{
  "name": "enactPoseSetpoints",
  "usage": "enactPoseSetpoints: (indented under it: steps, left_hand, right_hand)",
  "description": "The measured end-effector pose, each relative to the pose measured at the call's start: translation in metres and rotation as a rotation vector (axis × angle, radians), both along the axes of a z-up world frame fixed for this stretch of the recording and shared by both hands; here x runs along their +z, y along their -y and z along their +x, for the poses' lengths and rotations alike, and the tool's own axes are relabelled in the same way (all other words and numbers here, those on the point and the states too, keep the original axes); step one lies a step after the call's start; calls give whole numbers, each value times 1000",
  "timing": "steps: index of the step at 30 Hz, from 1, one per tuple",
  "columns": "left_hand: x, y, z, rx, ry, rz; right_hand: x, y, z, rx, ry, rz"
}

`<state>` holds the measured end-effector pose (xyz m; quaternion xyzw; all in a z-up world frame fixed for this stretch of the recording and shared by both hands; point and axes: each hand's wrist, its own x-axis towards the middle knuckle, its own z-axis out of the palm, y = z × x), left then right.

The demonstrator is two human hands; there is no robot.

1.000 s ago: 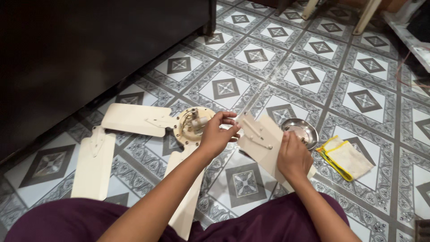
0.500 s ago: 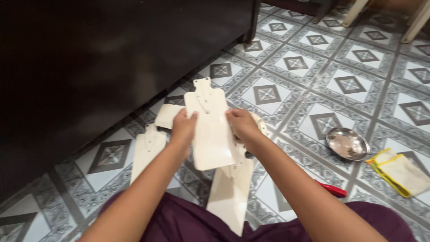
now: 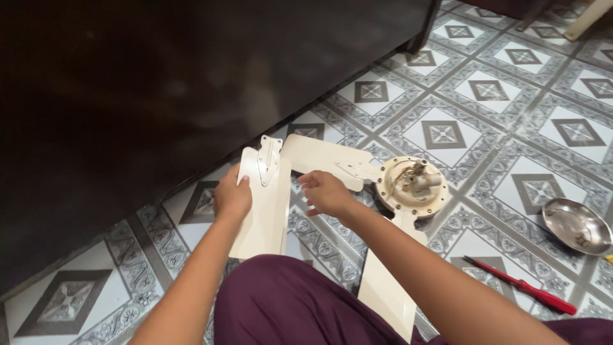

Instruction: The person sits on the floor and uses a red screwdriver to loosen and remove screws from the blades of a ceiling fan. They detach one blade and set it aside, then continue to loosen screws on the remaining blades.

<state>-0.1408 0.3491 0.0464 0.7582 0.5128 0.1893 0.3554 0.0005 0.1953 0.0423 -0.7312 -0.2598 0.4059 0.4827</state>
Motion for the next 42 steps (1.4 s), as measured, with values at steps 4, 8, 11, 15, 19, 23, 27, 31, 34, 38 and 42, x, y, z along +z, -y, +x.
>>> enactPoseSetpoints:
  steps: [4,8,11,15,19,23,27,31,34,38,42]
  left_hand:
    - [-46,0,-22,112,5,-22]
    - [-81,-5,-36,146,-27,-4]
    - [-98,-10,-35,144,-35,-20]
    - [-107,-13,-29,57,-81,39]
    - [-104,-10,-25,14,-218,75]
    - [-100,-6,-26,-50,-209,148]
    - [-89,-9,-28,-106,-118,120]
    - [-53,-7,-22,-257,-38,95]
    - [-12,4,-5,-371,-32,147]
    - [36,49,35,-491,32,127]
    - [62,112,71,-586,30,160]
  right_hand:
    - [-10,6,-1,17,12,-40]
    - [-11,8,-8,-13,-69,-73]
    - [-13,4,-11,-3,-83,-46]
    - [-20,-2,-11,-5,-49,-52]
    - [-24,-5,-11,11,-4,-46]
    - [-24,-2,-9,13,12,-43]
    - [-21,2,-9,1,77,-56]
    - [-7,17,-4,22,244,-54]
    - [14,39,7,114,497,-33]
    - [44,71,19,114,662,-162]
    - [57,113,36,109,694,-174]
